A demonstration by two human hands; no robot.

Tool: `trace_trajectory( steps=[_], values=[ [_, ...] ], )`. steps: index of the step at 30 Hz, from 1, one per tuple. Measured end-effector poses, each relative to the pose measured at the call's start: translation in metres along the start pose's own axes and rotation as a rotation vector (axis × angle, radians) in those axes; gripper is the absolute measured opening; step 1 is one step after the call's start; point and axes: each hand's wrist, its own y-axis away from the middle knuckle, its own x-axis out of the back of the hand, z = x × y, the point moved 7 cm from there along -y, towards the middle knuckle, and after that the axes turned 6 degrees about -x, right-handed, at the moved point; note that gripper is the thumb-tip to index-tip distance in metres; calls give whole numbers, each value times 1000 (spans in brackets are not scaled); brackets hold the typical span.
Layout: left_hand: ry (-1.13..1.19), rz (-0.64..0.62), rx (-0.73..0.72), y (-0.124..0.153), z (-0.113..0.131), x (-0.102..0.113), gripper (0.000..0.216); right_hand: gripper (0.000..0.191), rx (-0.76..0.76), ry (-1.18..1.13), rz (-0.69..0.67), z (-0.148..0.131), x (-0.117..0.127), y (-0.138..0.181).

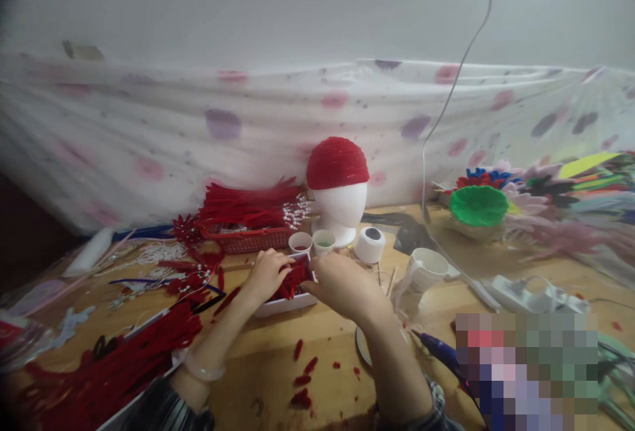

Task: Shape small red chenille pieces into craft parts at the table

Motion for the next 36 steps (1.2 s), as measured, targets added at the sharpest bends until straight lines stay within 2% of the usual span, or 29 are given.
trace_trajectory(
  steps=[3,5,9,13,17,20,22,25,28,32,34,36],
  values=[
    [142,114,37,-1,-3,8,27,11,11,-62,-4,2,1,-6],
    [380,231,97,1,-6,22,27,13,30,-160,25,-1,5,-12],
    [901,427,137,11,5,53,21,23,-7,-613,168,-2,13,-26],
    [973,508,105,24,21,75,19,36,-6,-1123,81,-9,-3,-36],
    [978,530,94,26,20,78,20,36,-19,-1389,117,-10,-13,-41],
    [1056,531,94,24,18,77,28,25,50,-1339,215,-11,-7,-40],
    [1106,544,133,25,18,78,36,16,165,-1144,380,-16,6,-33],
    [1210,528,188,27,24,77,48,21,417,-772,657,-33,27,-12],
    [1341,471,153,29,34,79,52,25,602,-551,791,-49,36,7],
    [1455,450,81,32,39,85,58,26,687,-519,832,-55,44,22],
    [1448,481,10,35,39,90,62,24,624,-658,786,-49,48,22],
    [1373,525,-69,39,40,96,65,19,480,-897,629,-40,46,12]
  ],
)
